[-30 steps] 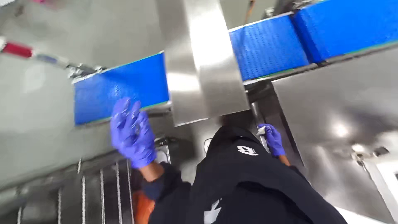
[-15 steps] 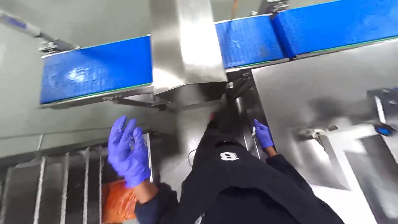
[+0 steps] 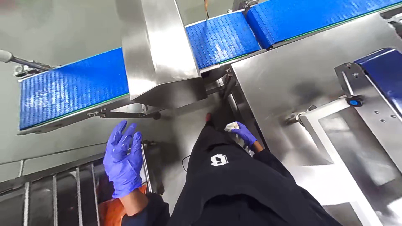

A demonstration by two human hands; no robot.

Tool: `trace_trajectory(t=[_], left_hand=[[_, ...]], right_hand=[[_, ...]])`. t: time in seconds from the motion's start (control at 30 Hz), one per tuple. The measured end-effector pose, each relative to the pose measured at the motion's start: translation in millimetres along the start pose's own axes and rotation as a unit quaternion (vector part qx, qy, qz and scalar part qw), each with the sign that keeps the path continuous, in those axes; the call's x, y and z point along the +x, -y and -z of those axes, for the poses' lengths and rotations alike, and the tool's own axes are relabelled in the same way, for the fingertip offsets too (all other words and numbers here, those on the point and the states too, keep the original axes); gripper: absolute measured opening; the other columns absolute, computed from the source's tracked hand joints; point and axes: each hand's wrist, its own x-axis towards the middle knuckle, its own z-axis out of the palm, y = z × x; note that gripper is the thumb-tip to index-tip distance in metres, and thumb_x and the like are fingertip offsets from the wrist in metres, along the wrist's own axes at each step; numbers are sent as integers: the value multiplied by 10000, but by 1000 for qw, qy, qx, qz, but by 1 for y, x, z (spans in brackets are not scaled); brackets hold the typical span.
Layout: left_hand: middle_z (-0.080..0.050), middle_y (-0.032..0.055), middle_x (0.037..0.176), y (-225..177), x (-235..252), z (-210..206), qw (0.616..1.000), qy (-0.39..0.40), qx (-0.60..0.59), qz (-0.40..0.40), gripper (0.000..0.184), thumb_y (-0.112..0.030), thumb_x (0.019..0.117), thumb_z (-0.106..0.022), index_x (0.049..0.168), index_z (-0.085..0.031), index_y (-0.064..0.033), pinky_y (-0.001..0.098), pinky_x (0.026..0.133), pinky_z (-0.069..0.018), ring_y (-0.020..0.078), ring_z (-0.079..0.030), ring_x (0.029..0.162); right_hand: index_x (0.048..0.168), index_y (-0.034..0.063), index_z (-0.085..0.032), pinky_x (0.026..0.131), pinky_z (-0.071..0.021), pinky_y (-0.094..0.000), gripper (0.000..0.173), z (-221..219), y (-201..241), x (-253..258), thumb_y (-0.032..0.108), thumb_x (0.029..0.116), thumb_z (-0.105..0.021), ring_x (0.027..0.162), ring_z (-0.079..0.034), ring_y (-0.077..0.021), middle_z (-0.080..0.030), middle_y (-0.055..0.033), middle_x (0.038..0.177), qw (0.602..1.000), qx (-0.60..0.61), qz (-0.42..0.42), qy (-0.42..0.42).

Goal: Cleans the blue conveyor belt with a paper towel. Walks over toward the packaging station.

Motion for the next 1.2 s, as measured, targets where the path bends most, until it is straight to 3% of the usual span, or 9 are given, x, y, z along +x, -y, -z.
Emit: trace_trajectory(t=[0.13, 0.3, 0.4, 0.53, 0.63, 0.8, 0.93, 1.03, 1.2], left_hand=[[-557, 256, 1439, 2, 5, -4, 1000, -4, -3, 18, 364, -281, 1009, -593, 1158, -737, 18, 394, 1199, -354, 317, -476, 1420], [-559, 233, 1448, 6, 15, 1, 999, -13, 29, 40, 364, -293, 1017, -593, 1216, -728, -20, 393, 1201, -349, 305, -473, 1424], [-560, 231, 1450, 9, 14, 4, 998, -13, 39, 43, 359, -295, 1018, -595, 1226, -729, -35, 397, 1196, -362, 304, -482, 1419], [-557, 235, 1450, 12, -4, 13, 997, -9, 53, 59, 352, -282, 1013, -597, 1225, -728, -34, 404, 1200, -354, 314, -478, 1421], [-548, 231, 1461, 16, -22, 26, 995, -14, 56, 83, 345, -279, 1007, -613, 1220, -731, -35, 396, 1201, -356, 307, -475, 1424], [-553, 219, 1462, 25, -55, 50, 988, -33, 89, 118, 343, -287, 1009, -604, 1234, -733, -63, 416, 1192, -366, 311, -493, 1408], [-560, 222, 1453, 40, -72, 60, 985, -67, 75, 139, 329, -267, 1004, -615, 1221, -740, -54, 400, 1192, -371, 306, -499, 1404], [-561, 223, 1452, 58, -83, 65, 982, -90, 61, 155, 326, -256, 1004, -614, 1222, -737, -48, 388, 1193, -369, 293, -499, 1405], [-571, 222, 1441, 104, -100, 81, 973, -107, 56, 195, 341, -270, 1007, -599, 1213, -739, -37, 400, 1184, -380, 302, -510, 1395]], right_hand=[[1325, 18, -593, 899, -547, -313, 472, 13, 18, 13, -16, 866, -698, 1025, -651, -125, -680, -114, 1179, 999, 34, 21, -13], [1405, 58, -561, 923, -538, -320, 612, 30, 35, 34, -74, 809, -593, 1140, -618, -135, -633, -116, 1331, 996, 70, 50, -28], [1436, 77, -553, 1009, -500, -324, 598, 31, 36, 40, -38, 849, -542, 1255, -570, -129, -580, -85, 1442, 996, 67, 49, 20], [1439, 80, -554, 1081, -457, -378, 581, 16, 21, 47, -24, 867, -545, 1349, -501, -191, -501, -117, 1516, 998, 23, 48, 46], [1423, 71, -573, 1078, -461, -418, 572, -3, 11, 49, -26, 860, -551, 1331, -510, -247, -522, -160, 1471, 996, -10, 69, 62], [1423, 65, -561, 991, -515, -328, 567, -34, 1, 47, -68, 877, -487, 1213, -599, -142, -598, -103, 1414, 990, 7, 48, 129], [1350, 25, -587, 906, -540, -303, 482, -60, 15, 43, -100, 885, -580, 1072, -636, -129, -656, -130, 1250, 995, -27, 11, 93], [1306, 1, -609, 897, -539, -306, 430, -76, 22, 50, -73, 883, -623, 1033, -639, -128, -670, -135, 1191, 993, -65, 22, 96], [1355, 26, -577, 895, -523, -324, 361, -129, 56, 75, 54, 996, -578, 1022, -625, -132, -655, -126, 1202, 977, -142, 2, 158]])
